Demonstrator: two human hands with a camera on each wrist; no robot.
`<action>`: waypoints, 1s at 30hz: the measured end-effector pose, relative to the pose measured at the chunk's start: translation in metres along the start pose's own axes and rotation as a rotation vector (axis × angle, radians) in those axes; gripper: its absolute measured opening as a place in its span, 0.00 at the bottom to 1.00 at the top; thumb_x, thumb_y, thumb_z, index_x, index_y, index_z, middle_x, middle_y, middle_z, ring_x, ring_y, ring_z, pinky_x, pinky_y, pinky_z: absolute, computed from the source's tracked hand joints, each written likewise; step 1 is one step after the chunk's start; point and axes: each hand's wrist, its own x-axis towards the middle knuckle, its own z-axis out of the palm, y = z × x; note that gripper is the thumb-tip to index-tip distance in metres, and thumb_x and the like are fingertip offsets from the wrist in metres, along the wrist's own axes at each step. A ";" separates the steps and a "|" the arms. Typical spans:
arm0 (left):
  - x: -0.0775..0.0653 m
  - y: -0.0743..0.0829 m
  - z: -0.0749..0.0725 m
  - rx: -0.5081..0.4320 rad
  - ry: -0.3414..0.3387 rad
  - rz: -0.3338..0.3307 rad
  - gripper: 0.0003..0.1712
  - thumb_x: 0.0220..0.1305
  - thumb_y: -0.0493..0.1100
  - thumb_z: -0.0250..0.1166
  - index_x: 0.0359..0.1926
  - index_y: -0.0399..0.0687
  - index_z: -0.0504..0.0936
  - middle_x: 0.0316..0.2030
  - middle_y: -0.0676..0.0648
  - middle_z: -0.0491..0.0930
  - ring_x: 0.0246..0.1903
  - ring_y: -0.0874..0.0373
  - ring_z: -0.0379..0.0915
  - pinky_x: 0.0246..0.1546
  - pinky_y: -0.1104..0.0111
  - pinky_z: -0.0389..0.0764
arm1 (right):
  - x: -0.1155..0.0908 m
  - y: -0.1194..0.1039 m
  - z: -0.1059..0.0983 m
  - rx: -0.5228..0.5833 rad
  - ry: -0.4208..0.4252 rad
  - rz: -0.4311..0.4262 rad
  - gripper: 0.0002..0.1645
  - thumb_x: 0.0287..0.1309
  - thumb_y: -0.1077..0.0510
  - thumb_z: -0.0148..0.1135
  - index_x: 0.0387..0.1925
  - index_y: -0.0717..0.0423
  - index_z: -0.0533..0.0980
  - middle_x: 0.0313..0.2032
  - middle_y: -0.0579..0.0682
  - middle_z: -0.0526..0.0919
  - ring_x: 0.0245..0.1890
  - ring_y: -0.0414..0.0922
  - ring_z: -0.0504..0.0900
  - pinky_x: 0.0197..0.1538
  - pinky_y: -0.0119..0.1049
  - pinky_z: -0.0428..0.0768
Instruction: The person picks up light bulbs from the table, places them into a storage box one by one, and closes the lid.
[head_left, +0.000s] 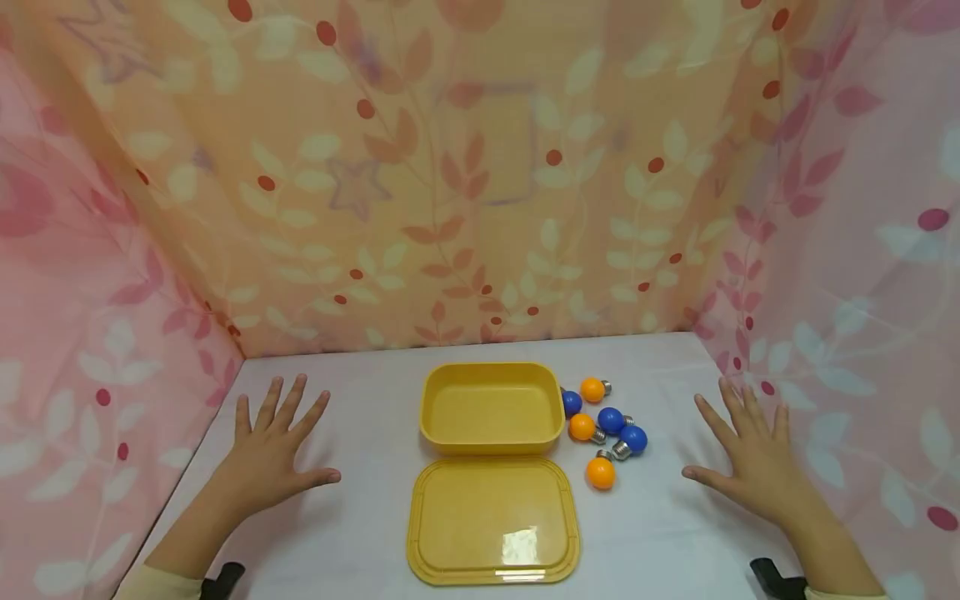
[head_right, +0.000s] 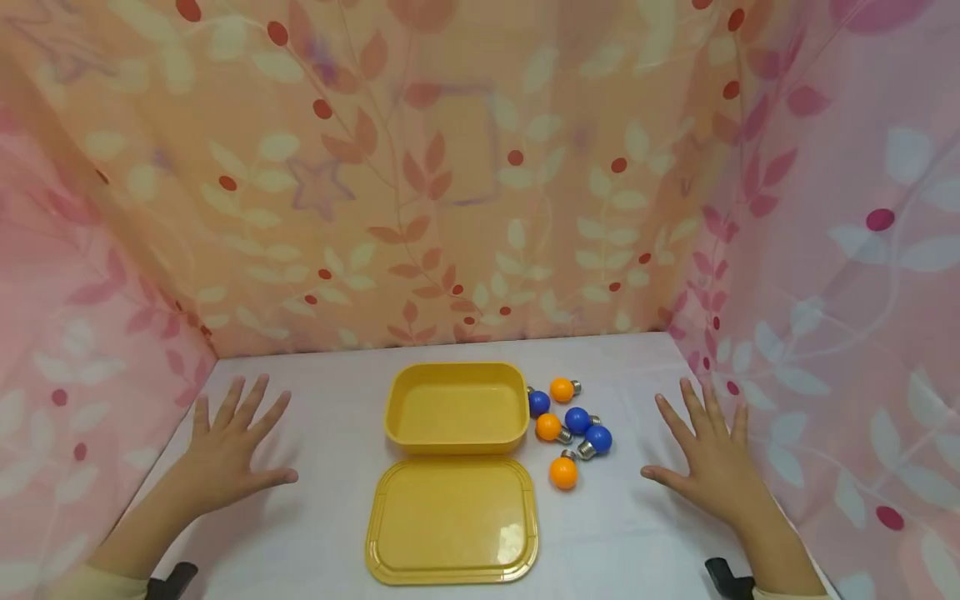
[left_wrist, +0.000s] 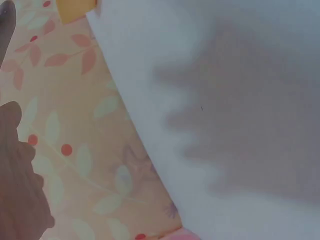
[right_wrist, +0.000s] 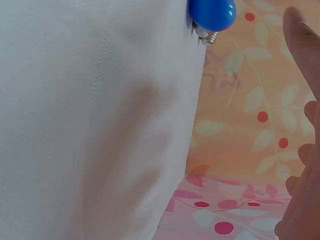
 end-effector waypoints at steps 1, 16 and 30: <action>0.001 0.003 0.003 -0.028 -0.013 -0.005 0.68 0.50 0.84 0.62 0.83 0.61 0.46 0.82 0.43 0.28 0.80 0.39 0.15 0.68 0.32 0.12 | -0.002 0.000 0.001 0.006 0.000 0.005 0.72 0.43 0.24 0.74 0.82 0.39 0.48 0.82 0.59 0.38 0.81 0.59 0.27 0.70 0.77 0.21; 0.031 0.042 0.024 -0.474 -0.074 -0.081 0.69 0.56 0.68 0.73 0.84 0.59 0.38 0.82 0.38 0.33 0.80 0.34 0.22 0.70 0.25 0.31 | 0.004 -0.004 0.008 0.024 0.073 0.040 0.69 0.46 0.29 0.74 0.82 0.43 0.51 0.82 0.59 0.43 0.82 0.57 0.32 0.73 0.75 0.26; 0.082 0.082 0.042 -0.864 -0.092 -0.151 0.61 0.62 0.58 0.73 0.83 0.67 0.40 0.83 0.48 0.37 0.81 0.40 0.27 0.72 0.27 0.41 | 0.017 -0.009 0.014 0.084 0.119 0.076 0.63 0.46 0.36 0.77 0.80 0.46 0.58 0.80 0.60 0.52 0.82 0.60 0.41 0.74 0.76 0.32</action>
